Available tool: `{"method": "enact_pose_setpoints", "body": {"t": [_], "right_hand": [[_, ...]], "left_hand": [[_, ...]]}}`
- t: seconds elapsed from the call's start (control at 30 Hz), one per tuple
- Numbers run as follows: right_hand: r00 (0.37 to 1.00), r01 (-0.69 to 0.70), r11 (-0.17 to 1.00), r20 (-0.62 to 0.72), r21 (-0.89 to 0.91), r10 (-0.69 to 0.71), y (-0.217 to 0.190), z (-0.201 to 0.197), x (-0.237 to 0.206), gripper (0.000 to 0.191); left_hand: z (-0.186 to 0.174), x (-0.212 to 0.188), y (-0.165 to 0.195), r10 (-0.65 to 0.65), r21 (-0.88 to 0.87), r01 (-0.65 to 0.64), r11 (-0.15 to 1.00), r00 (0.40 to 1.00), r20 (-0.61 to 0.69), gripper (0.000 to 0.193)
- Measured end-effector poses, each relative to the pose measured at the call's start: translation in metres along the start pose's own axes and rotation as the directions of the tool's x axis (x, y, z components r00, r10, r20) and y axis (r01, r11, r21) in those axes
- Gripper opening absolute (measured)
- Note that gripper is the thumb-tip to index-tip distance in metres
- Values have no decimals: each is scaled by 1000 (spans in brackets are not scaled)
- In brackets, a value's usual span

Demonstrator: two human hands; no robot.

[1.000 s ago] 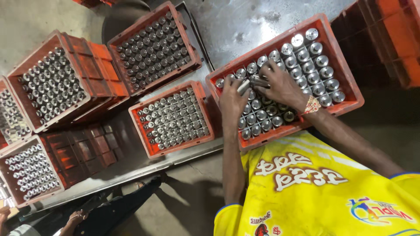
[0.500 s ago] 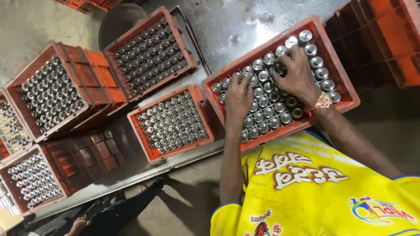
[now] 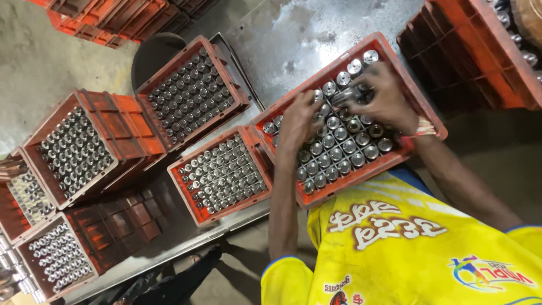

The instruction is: The person places small black cylindrical pieces into the openings of many silver metal cups arranged in a red crate. They then use a cylindrical tool to press the pieces into the cups and later rearrange the cups within the crate.

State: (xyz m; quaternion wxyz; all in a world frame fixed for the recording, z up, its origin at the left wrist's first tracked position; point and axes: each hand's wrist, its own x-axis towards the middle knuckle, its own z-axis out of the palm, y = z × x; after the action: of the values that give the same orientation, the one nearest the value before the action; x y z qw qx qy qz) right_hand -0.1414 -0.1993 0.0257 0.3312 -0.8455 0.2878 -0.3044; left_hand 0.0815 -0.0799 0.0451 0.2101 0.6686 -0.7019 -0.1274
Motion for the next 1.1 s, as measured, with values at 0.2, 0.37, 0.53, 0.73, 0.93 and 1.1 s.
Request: {"method": "enact_pose_setpoints", "body": {"t": [0.2,0.37,0.53,0.73,0.93,1.1], "right_hand": [[854,-464,516,210,720,475,16,-7,-15,39],[910,-338,941,245,-26,333,-8,26,-8,52],[986,16,993,169,-116,4,-17,27,4,43],[943,-120,992,316,31,104,-10,17,-1,32],[999,-32,939,-16,-343,28,23,-16,3,28],[971,-53,853,174,-519,166,37,-27,10,50]], "left_hand": [[0,-42,8,-591,-988,39,149,804,-58,34],[35,-20,21,-473,-263,433,862,874,-110,44],[37,-13,30,-406,-347,324,880,893,-196,37],[31,-16,25,-413,-329,336,882,889,-199,37],[28,-18,25,-393,-320,335,886,909,-136,35],[36,-7,33,-570,-248,534,808,815,-104,48]]}}
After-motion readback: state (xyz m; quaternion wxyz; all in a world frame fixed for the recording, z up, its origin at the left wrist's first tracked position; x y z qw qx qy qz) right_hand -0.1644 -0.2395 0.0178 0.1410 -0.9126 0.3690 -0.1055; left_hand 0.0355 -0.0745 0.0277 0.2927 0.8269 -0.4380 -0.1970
